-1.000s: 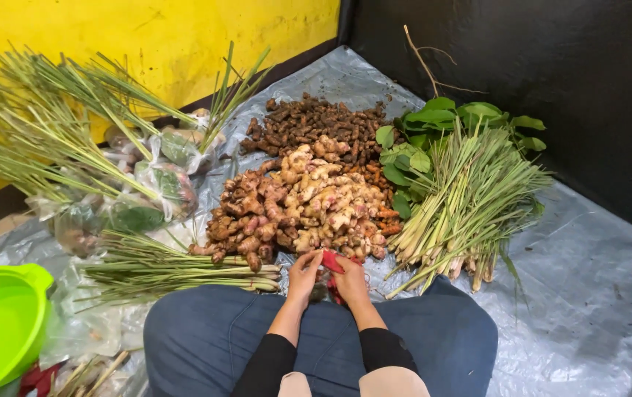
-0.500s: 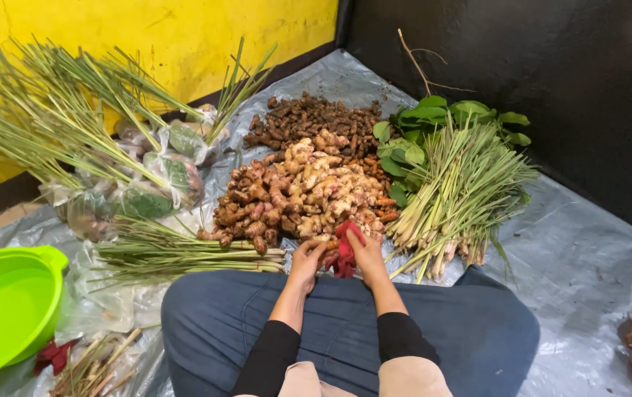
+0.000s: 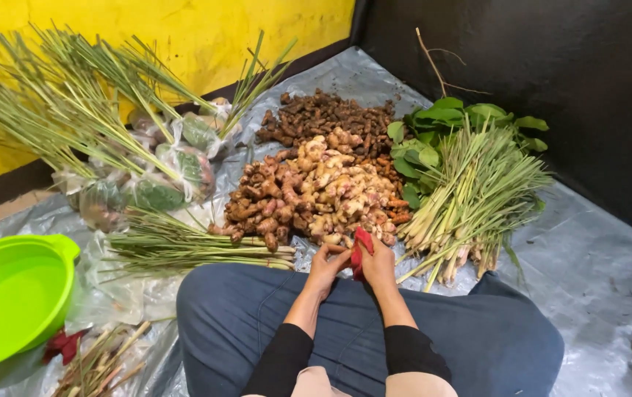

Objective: Cleaning and sorting harvested ginger roots and lemongrass stalks using a cloth.

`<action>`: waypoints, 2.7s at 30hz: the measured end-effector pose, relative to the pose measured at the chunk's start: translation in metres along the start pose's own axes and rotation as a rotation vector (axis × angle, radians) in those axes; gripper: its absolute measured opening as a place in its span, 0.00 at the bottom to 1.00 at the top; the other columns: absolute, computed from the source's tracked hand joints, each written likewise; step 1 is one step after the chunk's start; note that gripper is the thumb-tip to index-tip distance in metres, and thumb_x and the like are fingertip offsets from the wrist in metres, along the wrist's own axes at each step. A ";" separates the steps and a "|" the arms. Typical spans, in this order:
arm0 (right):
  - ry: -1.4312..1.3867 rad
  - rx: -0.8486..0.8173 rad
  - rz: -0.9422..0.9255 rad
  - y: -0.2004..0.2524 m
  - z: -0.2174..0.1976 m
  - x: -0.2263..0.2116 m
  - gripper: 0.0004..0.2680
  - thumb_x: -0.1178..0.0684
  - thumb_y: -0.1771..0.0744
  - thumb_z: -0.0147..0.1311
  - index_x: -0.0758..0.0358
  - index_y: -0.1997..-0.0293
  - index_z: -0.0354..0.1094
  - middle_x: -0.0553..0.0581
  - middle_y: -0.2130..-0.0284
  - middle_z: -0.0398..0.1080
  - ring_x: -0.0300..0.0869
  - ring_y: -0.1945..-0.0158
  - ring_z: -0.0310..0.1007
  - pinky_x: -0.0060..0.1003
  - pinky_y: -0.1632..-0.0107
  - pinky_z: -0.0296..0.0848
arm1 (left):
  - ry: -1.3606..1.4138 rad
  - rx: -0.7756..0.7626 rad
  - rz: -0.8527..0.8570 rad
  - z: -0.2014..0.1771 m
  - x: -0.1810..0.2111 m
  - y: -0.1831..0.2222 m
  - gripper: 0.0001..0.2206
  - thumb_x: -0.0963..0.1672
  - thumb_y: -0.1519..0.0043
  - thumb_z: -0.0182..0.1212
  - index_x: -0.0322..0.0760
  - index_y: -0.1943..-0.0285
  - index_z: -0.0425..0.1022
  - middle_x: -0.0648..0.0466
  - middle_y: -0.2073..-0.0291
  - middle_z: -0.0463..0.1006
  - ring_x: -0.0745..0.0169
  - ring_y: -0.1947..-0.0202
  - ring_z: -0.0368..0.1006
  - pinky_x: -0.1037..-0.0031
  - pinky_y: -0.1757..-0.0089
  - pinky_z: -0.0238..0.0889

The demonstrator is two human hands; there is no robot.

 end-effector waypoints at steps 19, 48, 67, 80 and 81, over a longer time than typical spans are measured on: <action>-0.602 -0.086 0.168 -0.003 0.008 0.064 0.12 0.52 0.33 0.63 0.62 0.45 0.76 0.64 0.55 0.78 0.47 0.49 0.73 0.48 0.44 0.73 | -0.065 0.008 0.037 0.011 -0.018 -0.010 0.19 0.42 0.52 0.83 0.31 0.56 0.77 0.50 0.59 0.76 0.63 0.63 0.81 0.75 0.59 0.78; -0.734 -0.059 0.470 -0.030 0.041 0.095 0.10 0.52 0.34 0.60 0.70 0.55 0.77 0.57 0.68 0.76 0.39 0.69 0.70 0.31 0.64 0.69 | -0.027 0.115 -0.292 0.009 -0.045 -0.037 0.09 0.43 0.37 0.66 0.28 0.60 0.75 0.48 0.75 0.77 0.62 0.79 0.73 0.76 0.75 0.67; -0.995 0.397 0.523 -0.147 -0.035 0.198 0.07 0.53 0.34 0.64 0.63 0.57 0.74 0.59 0.69 0.76 0.48 0.68 0.79 0.41 0.64 0.78 | -0.750 0.024 0.009 0.074 -0.024 -0.104 0.13 0.50 0.36 0.65 0.45 0.49 0.85 0.51 0.55 0.86 0.59 0.51 0.81 0.71 0.51 0.72; -1.084 0.122 0.622 -0.130 -0.017 0.202 0.15 0.46 0.33 0.60 0.59 0.44 0.67 0.63 0.58 0.74 0.52 0.59 0.79 0.50 0.58 0.77 | -0.649 -0.085 -0.029 0.160 -0.063 -0.138 0.16 0.50 0.38 0.67 0.42 0.44 0.82 0.48 0.51 0.83 0.56 0.48 0.78 0.67 0.47 0.70; -1.093 0.091 0.637 -0.130 -0.010 0.198 0.16 0.46 0.33 0.60 0.59 0.43 0.66 0.64 0.57 0.74 0.53 0.58 0.79 0.50 0.57 0.77 | -0.640 -0.096 -0.038 0.161 -0.065 -0.139 0.17 0.50 0.38 0.68 0.42 0.44 0.82 0.48 0.51 0.83 0.56 0.47 0.78 0.66 0.47 0.69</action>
Point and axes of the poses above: each hand's wrist, its own y-axis away from the middle knuckle, its own z-axis out of the palm, x = y × z, the point moved 9 cm from there along -y, towards the middle knuckle
